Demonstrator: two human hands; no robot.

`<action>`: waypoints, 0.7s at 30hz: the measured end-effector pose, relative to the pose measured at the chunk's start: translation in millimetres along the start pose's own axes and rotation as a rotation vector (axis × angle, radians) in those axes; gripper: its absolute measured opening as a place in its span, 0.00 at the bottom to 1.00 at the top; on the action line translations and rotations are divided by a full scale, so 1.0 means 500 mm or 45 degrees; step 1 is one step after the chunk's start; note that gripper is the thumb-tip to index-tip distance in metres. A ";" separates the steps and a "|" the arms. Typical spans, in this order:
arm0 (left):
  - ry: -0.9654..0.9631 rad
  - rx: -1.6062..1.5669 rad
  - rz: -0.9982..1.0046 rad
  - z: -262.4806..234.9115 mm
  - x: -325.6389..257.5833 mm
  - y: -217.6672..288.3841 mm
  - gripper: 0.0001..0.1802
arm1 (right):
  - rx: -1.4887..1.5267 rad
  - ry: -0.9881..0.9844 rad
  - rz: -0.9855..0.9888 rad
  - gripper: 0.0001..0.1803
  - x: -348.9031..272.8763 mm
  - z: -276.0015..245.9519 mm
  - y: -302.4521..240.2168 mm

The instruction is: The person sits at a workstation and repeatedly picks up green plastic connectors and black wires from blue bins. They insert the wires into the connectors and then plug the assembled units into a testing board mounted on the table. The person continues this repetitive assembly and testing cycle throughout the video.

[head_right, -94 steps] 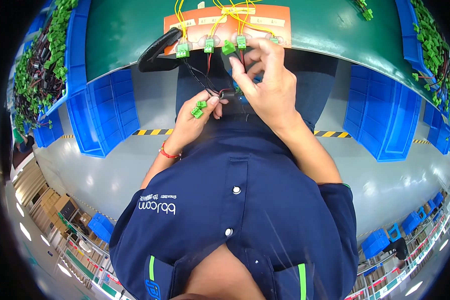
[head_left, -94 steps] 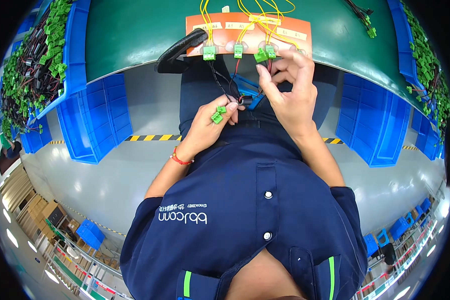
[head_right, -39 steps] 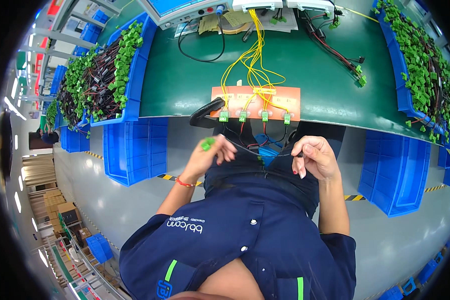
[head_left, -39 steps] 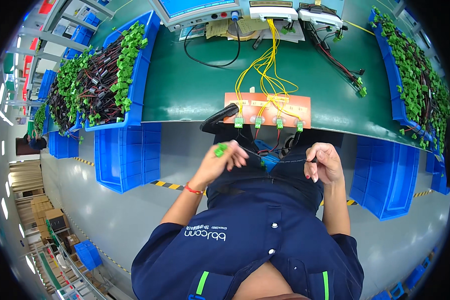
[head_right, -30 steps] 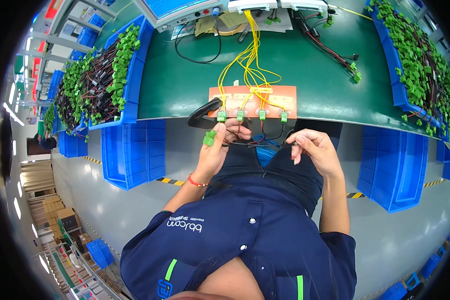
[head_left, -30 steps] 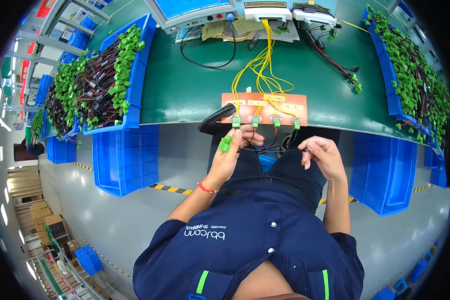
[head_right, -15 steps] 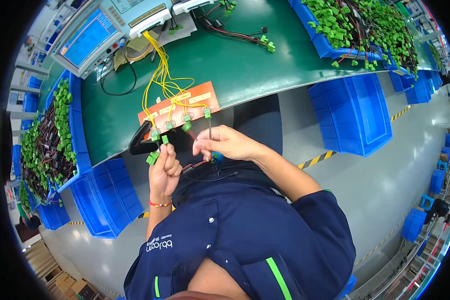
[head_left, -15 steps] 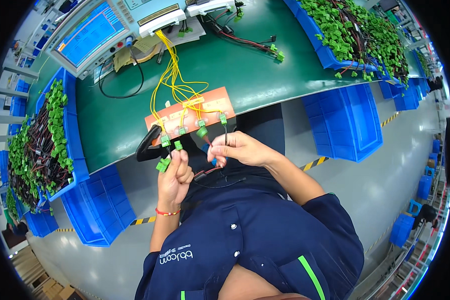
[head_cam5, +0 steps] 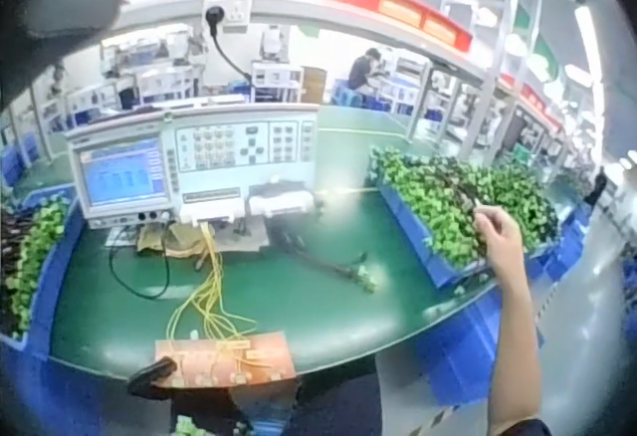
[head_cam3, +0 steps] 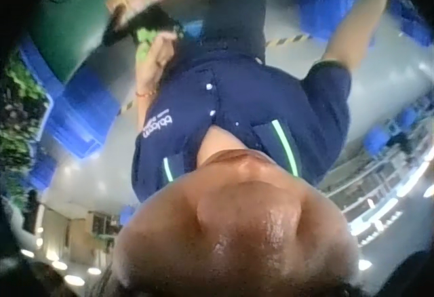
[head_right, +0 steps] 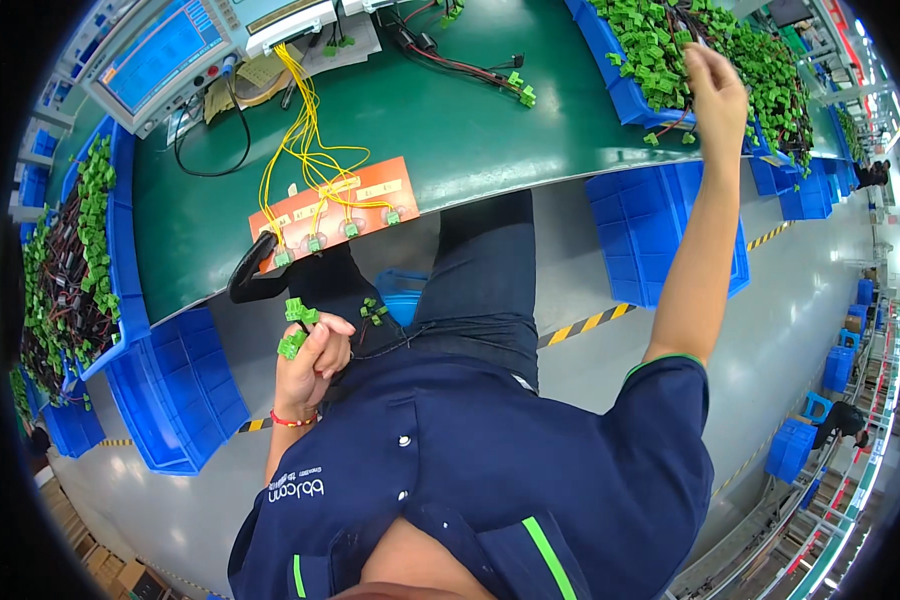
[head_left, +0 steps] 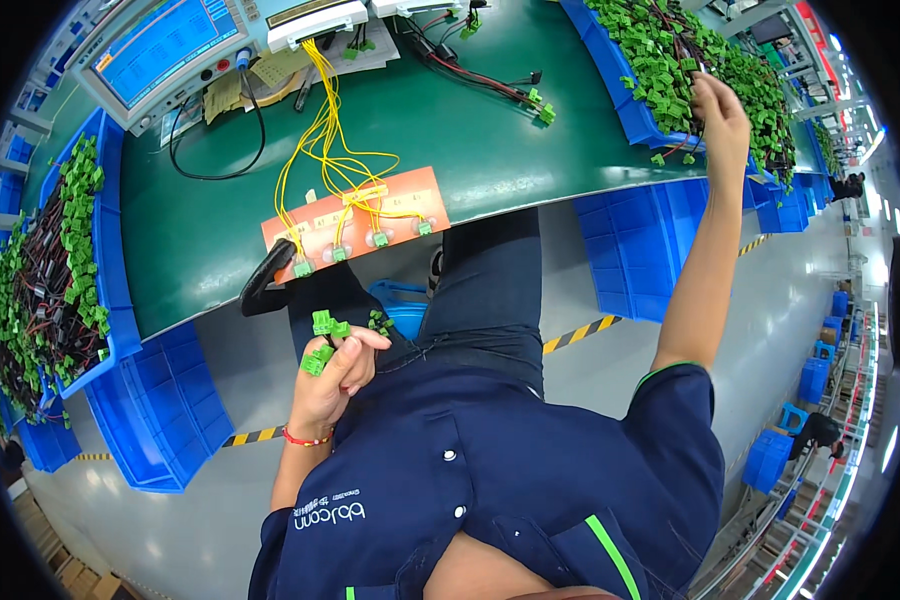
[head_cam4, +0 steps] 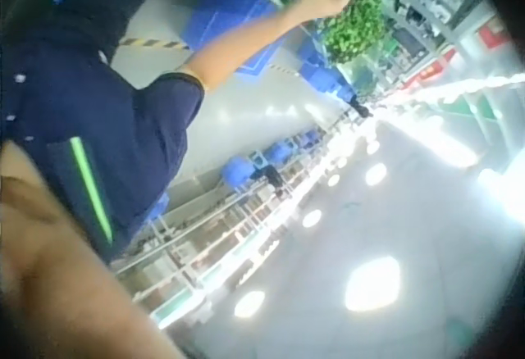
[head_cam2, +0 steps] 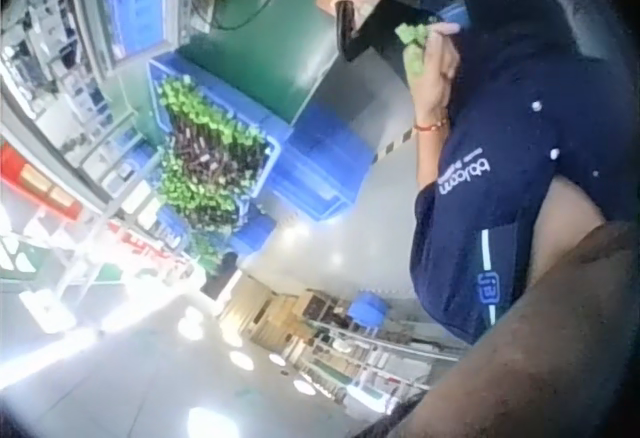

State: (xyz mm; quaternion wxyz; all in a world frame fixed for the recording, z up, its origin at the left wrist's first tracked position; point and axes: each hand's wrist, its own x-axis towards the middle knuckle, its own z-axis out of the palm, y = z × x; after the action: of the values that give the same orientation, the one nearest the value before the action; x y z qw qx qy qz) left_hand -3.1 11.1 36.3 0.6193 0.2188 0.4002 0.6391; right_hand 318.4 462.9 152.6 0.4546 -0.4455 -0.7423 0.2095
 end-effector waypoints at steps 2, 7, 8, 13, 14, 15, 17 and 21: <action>0.090 0.057 0.049 0.008 0.000 -0.003 0.19 | -0.207 0.120 -0.036 0.21 0.098 -0.018 0.113; 0.223 0.449 0.040 0.021 -0.008 -0.013 0.19 | -0.521 -0.148 0.146 0.23 0.222 -0.036 0.215; 0.213 0.471 0.017 0.025 -0.004 -0.015 0.19 | -0.651 -0.217 0.117 0.22 0.248 -0.070 0.239; 0.275 0.518 -0.027 0.032 -0.008 -0.009 0.19 | -0.904 0.084 0.044 0.24 0.284 -0.050 0.165; 0.277 0.507 -0.017 0.034 -0.005 -0.007 0.19 | -0.856 0.214 -0.077 0.24 0.297 -0.060 0.149; 0.283 0.502 -0.012 0.035 -0.003 -0.003 0.19 | -0.800 0.340 -0.192 0.24 0.303 -0.062 0.130; 0.317 0.507 0.003 0.035 -0.005 0.001 0.19 | -0.719 0.483 -0.310 0.25 0.309 -0.040 0.086; 0.330 0.484 0.032 0.027 0.002 -0.009 0.19 | -0.841 0.223 -0.203 0.25 0.353 -0.106 0.147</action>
State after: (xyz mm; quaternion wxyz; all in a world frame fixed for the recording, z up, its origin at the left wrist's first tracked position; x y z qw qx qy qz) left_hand 9.9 15.1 40.6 0.5025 0.2526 0.5868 0.5826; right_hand 365.2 646.3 212.5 0.3629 -0.5255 -0.7606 -0.1172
